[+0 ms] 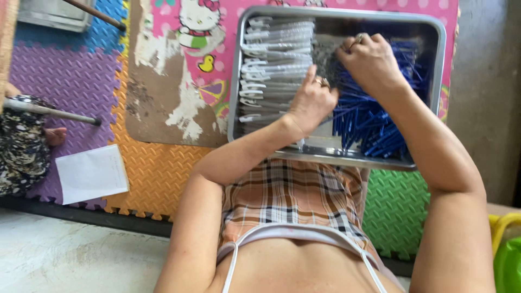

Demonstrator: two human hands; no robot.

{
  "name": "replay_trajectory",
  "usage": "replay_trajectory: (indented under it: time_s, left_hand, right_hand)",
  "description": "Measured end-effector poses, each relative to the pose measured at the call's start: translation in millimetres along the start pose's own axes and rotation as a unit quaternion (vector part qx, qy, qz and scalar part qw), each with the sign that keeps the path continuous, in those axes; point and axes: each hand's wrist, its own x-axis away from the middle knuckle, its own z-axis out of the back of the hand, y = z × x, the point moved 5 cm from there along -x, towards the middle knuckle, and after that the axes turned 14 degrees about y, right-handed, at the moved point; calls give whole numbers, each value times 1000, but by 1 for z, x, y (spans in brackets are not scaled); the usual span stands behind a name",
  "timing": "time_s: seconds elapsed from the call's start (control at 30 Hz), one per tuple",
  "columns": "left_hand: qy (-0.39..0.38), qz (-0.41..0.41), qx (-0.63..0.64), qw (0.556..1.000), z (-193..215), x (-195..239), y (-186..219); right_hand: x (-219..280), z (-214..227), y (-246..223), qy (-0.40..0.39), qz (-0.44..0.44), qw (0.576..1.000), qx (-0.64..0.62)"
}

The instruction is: The person assembles pens by inserting blue ink cartridges into clear plastic pen bodies. They pick up a pen body and a cartridge from a metal tray, insert the cartridge, and place the finished pen into a woven basket.

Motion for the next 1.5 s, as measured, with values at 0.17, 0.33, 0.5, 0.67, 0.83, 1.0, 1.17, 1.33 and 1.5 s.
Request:
replay_trajectory:
  time_s: [0.17,0.33,0.5,0.67,0.83,1.0,1.17,1.33,1.5]
  left_hand:
    - [-56,-15,17,998,-15,1,4]
    - [-65,-6,43,997,-7,-6,2]
    - [-27,13,98,995,2,-11,0]
    - [-50,0,123,991,14,-20,-3]
    - [-81,9,205,975,18,-25,-11]
    - [-22,39,305,951,38,-34,-16]
    - [67,96,428,896,87,-23,-12]
    - [38,206,610,764,148,4,-12]
    - [58,316,649,690,167,23,-16]
  right_hand:
    - [-3,-37,-6,-96,21,995,-12]
    - [7,-30,13,-77,6,997,-20]
    - [21,-11,42,36,-118,965,-231]
    - [24,10,65,94,-248,880,-395]
    - [16,47,86,190,-320,799,-472]
    - [40,68,97,258,-419,677,-547]
    - [87,127,64,264,-471,577,-613]
    - [141,136,-3,300,-472,382,-736]
    - [165,135,-53,357,-525,378,-674]
